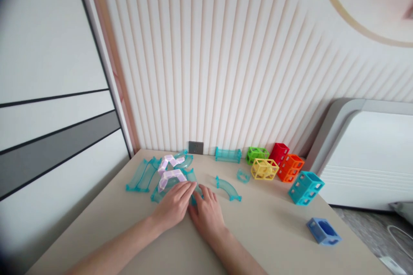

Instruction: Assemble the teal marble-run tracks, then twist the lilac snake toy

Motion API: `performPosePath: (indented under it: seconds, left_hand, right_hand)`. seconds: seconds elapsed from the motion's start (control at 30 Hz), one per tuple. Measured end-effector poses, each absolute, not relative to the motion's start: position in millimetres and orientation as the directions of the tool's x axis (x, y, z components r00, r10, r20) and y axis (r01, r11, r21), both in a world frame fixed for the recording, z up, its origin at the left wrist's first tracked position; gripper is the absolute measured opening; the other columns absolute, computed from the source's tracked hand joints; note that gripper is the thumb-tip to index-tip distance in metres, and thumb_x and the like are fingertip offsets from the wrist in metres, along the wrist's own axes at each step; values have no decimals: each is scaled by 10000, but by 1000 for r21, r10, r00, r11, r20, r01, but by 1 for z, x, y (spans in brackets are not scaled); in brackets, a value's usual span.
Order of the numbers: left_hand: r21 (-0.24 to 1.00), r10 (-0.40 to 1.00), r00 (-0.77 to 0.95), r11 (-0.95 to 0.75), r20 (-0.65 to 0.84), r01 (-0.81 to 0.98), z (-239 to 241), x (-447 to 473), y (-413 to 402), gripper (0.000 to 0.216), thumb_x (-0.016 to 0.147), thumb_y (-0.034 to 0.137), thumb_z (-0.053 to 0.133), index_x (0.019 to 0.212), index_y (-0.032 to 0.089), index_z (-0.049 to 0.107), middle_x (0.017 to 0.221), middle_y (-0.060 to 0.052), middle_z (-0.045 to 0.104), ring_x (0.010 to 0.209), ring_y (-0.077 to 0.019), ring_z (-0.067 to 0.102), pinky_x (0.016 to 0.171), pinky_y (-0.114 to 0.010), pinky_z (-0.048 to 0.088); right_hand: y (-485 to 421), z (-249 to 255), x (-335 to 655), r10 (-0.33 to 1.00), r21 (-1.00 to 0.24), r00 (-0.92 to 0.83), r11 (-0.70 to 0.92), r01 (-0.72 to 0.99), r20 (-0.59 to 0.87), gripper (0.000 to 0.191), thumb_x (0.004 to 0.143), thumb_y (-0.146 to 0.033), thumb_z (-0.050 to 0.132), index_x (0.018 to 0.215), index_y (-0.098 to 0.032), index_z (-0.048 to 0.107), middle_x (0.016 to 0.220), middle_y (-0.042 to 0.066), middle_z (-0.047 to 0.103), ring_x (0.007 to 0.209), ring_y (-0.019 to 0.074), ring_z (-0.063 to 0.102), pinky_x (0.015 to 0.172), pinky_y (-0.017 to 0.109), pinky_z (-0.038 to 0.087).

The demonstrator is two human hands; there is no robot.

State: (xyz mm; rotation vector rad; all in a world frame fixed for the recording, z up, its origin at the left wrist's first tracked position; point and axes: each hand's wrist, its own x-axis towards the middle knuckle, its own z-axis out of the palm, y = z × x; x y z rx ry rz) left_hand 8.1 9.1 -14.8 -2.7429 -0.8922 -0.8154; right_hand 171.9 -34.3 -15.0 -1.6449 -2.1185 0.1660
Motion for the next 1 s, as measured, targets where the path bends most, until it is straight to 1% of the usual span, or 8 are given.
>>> performPosePath:
  seconds: [0.1,0.17,0.3,0.47,0.63,0.77,0.9,1.0]
  left_hand:
    - [34,557,664,-778,499,627,-18,9,2,434,946,152,405,1370,116,490,1251,-146,635,1169,-270,582,1045,-423,454]
    - [43,598,644,-748,477,662,-20,12,0,425,952,203,432,1364,120,500,1276,-149,625,1168,-285,582,1041,-438,449]
    - [40,619,628,-727,472,686,-26,11,0,445,938,215,453,1370,117,493,1343,-157,588,1212,-305,558,1058,-456,422]
    - [81,647,597,-707,473,702,-29,5,3,462,921,210,478,1376,132,486,1380,-153,559,1240,-300,539,1064,-451,423]
    - [93,685,537,-655,493,750,-32,4,4,523,887,288,569,1385,156,478,1569,-179,303,1434,-354,304,1117,-507,359]
    - [73,683,562,-663,467,746,-31,3,5,508,904,369,569,1359,152,506,1541,-194,351,1455,-337,268,1134,-507,338]
    - [71,689,558,-655,463,752,-32,2,7,500,905,401,580,1337,156,529,1547,-201,338,1465,-347,237,1136,-522,331]
    - [84,691,548,-654,471,752,-34,2,9,524,903,409,585,1355,154,508,1543,-200,345,1463,-355,241,1140,-534,327]
  right_hand:
    - [-31,-16,178,950,-371,-171,262,891,262,411,840,-157,546,1231,-232,650,1353,102,593,1221,249,577,1047,363,431]
    - [-28,-18,182,946,-403,-134,250,880,294,370,851,-152,519,1179,-213,676,1338,108,610,1219,237,588,1047,347,441]
    - [-21,-24,190,921,-522,15,208,827,390,316,904,-240,455,1095,-175,698,1279,135,652,1177,240,618,1027,374,469]
    - [-13,-28,201,888,-667,195,152,729,416,388,935,-378,385,1080,-166,676,1151,151,708,1091,253,656,968,388,498]
    - [-11,-28,206,893,-713,279,62,699,352,451,946,-490,336,1045,-185,653,1031,134,728,895,240,692,795,330,533]
    - [-12,-23,206,898,-732,281,63,679,339,473,955,-540,284,970,-210,623,971,112,728,901,241,677,814,328,500]
    - [-13,-14,207,872,-801,369,44,597,322,554,937,-629,232,918,-214,598,808,80,712,700,213,644,679,305,484]
    - [-12,-10,211,826,-869,461,68,490,325,606,915,-693,239,917,-201,592,735,61,684,631,194,595,613,294,457]
